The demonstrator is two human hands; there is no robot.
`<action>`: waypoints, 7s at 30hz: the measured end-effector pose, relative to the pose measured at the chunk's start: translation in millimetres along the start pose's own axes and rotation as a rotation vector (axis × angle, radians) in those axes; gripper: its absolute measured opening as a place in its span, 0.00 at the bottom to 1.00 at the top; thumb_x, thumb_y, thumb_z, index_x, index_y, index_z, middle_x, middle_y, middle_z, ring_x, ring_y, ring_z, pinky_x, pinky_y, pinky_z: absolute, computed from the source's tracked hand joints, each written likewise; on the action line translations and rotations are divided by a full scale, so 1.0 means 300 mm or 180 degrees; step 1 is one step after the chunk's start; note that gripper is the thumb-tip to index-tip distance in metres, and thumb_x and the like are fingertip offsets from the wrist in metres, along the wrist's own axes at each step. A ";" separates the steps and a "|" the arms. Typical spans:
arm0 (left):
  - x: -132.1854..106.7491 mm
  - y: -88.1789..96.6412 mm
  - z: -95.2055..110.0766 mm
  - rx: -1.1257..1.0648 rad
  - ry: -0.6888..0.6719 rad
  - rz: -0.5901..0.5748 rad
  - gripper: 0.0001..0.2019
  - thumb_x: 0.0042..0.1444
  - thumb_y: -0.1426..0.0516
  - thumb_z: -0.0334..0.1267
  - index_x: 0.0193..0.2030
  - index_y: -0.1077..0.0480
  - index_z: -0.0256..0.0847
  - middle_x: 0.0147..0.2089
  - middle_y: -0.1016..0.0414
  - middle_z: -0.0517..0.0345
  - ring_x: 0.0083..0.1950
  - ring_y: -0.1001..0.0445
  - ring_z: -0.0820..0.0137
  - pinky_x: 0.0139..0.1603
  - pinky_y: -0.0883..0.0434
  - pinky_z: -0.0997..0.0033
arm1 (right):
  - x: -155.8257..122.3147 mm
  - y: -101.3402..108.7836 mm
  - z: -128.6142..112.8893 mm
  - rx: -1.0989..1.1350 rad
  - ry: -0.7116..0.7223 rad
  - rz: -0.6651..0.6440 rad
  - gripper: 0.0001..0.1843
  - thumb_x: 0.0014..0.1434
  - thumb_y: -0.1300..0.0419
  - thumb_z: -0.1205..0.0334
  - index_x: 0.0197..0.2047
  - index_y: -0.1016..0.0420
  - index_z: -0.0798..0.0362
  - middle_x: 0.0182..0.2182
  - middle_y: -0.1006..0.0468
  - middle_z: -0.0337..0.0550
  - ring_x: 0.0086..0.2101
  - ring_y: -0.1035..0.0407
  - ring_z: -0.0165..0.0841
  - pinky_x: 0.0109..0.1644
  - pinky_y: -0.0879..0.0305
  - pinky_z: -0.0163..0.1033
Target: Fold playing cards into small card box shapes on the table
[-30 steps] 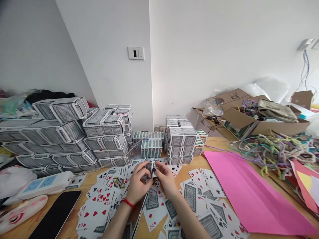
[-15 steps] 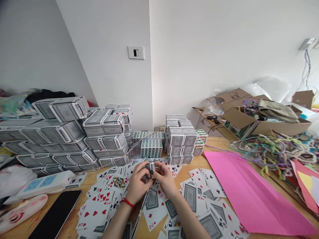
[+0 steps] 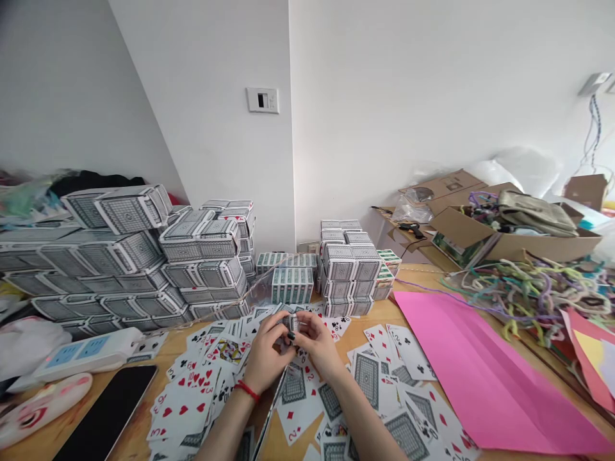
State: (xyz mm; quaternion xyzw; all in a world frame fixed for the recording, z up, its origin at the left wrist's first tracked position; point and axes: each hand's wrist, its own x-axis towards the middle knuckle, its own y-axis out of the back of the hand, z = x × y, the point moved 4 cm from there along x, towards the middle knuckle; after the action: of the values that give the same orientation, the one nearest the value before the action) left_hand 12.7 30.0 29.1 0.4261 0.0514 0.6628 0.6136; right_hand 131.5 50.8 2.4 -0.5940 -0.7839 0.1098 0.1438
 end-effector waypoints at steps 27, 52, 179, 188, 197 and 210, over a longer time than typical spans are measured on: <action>-0.003 -0.007 0.038 -0.0041 -0.0362 -0.0213 0.08 0.39 0.47 0.24 0.23 0.35 0.42 0.52 0.33 0.56 0.53 0.35 0.64 0.52 0.35 0.58 | -0.003 -0.008 -0.008 0.0217 -0.0338 0.0087 0.20 0.44 0.37 0.55 0.41 0.30 0.51 0.35 0.26 0.41 0.39 0.34 0.37 0.44 0.39 0.39; -0.005 0.005 0.057 -0.0012 -0.0532 -0.0102 0.07 0.41 0.46 0.25 0.22 0.35 0.43 0.52 0.32 0.58 0.53 0.35 0.64 0.51 0.35 0.60 | -0.006 0.004 0.003 0.0782 -0.0539 0.0356 0.29 0.41 0.35 0.64 0.48 0.35 0.48 0.32 0.26 0.38 0.32 0.33 0.32 0.37 0.39 0.36; -0.004 -0.022 -0.075 0.0082 0.0460 0.0086 0.25 0.44 0.48 0.24 0.51 0.40 0.44 0.53 0.37 0.53 0.56 0.39 0.63 0.55 0.39 0.59 | 0.022 0.044 0.024 -0.0958 -0.0071 -0.0025 0.15 0.50 0.42 0.52 0.34 0.23 0.55 0.21 0.26 0.41 0.26 0.34 0.32 0.35 0.38 0.38; -0.004 -0.021 -0.069 -0.0057 0.0313 0.0099 0.26 0.44 0.47 0.24 0.51 0.40 0.44 0.52 0.36 0.53 0.55 0.39 0.64 0.56 0.40 0.59 | 0.026 0.042 0.010 -0.0755 -0.0172 -0.0139 0.14 0.47 0.40 0.53 0.33 0.23 0.54 0.22 0.27 0.40 0.25 0.35 0.30 0.33 0.40 0.36; -0.004 -0.022 -0.067 -0.0116 0.0262 0.0111 0.27 0.42 0.48 0.23 0.51 0.40 0.44 0.53 0.36 0.53 0.55 0.38 0.63 0.55 0.39 0.57 | 0.023 0.038 -0.001 -0.0766 -0.0143 -0.0180 0.13 0.47 0.40 0.53 0.30 0.22 0.53 0.22 0.26 0.40 0.26 0.36 0.30 0.34 0.39 0.36; -0.008 -0.020 -0.071 -0.0143 0.0312 0.0050 0.27 0.42 0.49 0.22 0.51 0.39 0.44 0.53 0.36 0.55 0.55 0.38 0.64 0.55 0.37 0.60 | 0.019 0.040 0.007 -0.0874 -0.0174 -0.0141 0.14 0.47 0.40 0.52 0.28 0.23 0.55 0.21 0.27 0.40 0.25 0.35 0.30 0.33 0.40 0.35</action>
State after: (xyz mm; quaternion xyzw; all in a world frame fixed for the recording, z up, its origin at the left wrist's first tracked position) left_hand 3.7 39.1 11.0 0.3797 0.0631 0.6887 0.6145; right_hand 140.0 59.7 -3.2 -0.5874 -0.8081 0.0144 0.0422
